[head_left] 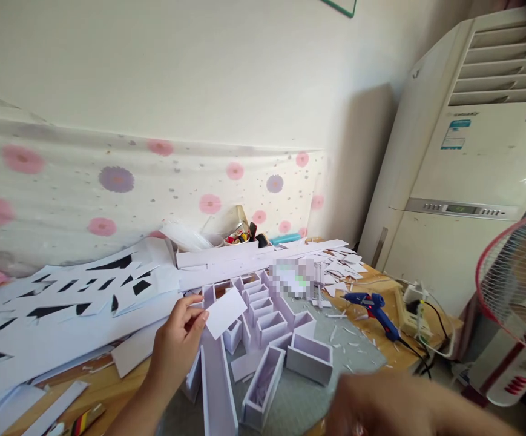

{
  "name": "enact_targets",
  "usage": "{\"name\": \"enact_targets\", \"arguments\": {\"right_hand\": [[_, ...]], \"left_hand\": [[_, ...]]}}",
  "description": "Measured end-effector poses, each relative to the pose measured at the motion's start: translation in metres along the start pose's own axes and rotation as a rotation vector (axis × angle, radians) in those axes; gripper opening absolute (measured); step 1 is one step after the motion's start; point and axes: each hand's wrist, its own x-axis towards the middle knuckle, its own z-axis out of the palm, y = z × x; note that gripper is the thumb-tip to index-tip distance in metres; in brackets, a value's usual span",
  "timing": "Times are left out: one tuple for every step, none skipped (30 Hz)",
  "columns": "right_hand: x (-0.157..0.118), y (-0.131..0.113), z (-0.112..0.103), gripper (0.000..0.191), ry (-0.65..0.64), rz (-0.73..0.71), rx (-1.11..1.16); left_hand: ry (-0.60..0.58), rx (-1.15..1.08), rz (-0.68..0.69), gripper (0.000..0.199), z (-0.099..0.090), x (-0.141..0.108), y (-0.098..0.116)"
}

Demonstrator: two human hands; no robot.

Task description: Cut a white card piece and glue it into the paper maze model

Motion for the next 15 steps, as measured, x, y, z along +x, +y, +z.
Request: {"name": "enact_targets", "arguments": {"right_hand": [[0.011, -0.006, -0.027, 0.022, 0.024, -0.021, -0.032], [0.026, -0.012, -0.054, 0.020, 0.156, -0.005, -0.120], [0.045, -0.015, -0.080, 0.017, 0.333, 0.051, -0.243], [0.068, -0.017, -0.103, 0.018, 0.441, 0.098, -0.301], [0.093, -0.015, -0.125, 0.022, 0.505, 0.130, -0.337], [0.119, -0.012, -0.144, 0.023, 0.559, 0.165, -0.372], [0.145, -0.006, -0.160, 0.022, 0.592, 0.187, -0.406], [0.171, 0.000, -0.174, 0.020, 0.613, 0.205, -0.444], [0.196, 0.008, -0.187, 0.022, 0.620, 0.223, -0.478], [0.218, 0.015, -0.197, 0.026, 0.623, 0.247, -0.507], [0.238, 0.023, -0.207, 0.027, 0.624, 0.273, -0.533], [0.255, 0.030, -0.215, 0.028, 0.623, 0.297, -0.556], [0.270, 0.036, -0.223, 0.029, 0.618, 0.323, -0.576], [0.283, 0.041, -0.229, 0.030, 0.610, 0.349, -0.594], [0.294, 0.047, -0.235, 0.030, 0.600, 0.376, -0.611]], "left_hand": [[0.008, 0.007, -0.007, 0.029, 0.000, -0.001, 0.001], [0.019, 0.012, -0.014, 0.029, 0.001, -0.003, 0.001], [0.032, 0.017, -0.023, 0.029, 0.001, -0.004, 0.001], [0.044, 0.019, -0.033, 0.029, 0.002, -0.005, 0.000], [0.053, 0.022, -0.044, 0.028, 0.002, -0.005, -0.002], [0.061, 0.027, -0.059, 0.028, 0.001, -0.005, -0.004], [0.068, 0.034, -0.076, 0.028, 0.001, -0.005, -0.008], [0.071, 0.040, -0.096, 0.029, 0.000, -0.005, -0.012], [0.074, 0.041, -0.120, 0.031, -0.001, -0.004, -0.017], [0.076, 0.031, -0.147, 0.034, -0.001, -0.004, -0.022], [0.082, 0.010, -0.178, 0.037, -0.002, -0.004, -0.028], [0.083, -0.020, -0.208, 0.040, -0.002, -0.004, -0.033], [0.077, -0.053, -0.234, 0.043, -0.002, -0.004, -0.038], [0.069, -0.081, -0.256, 0.045, -0.002, -0.005, -0.042], [0.061, -0.101, -0.271, 0.046, -0.001, -0.005, -0.045]]}}
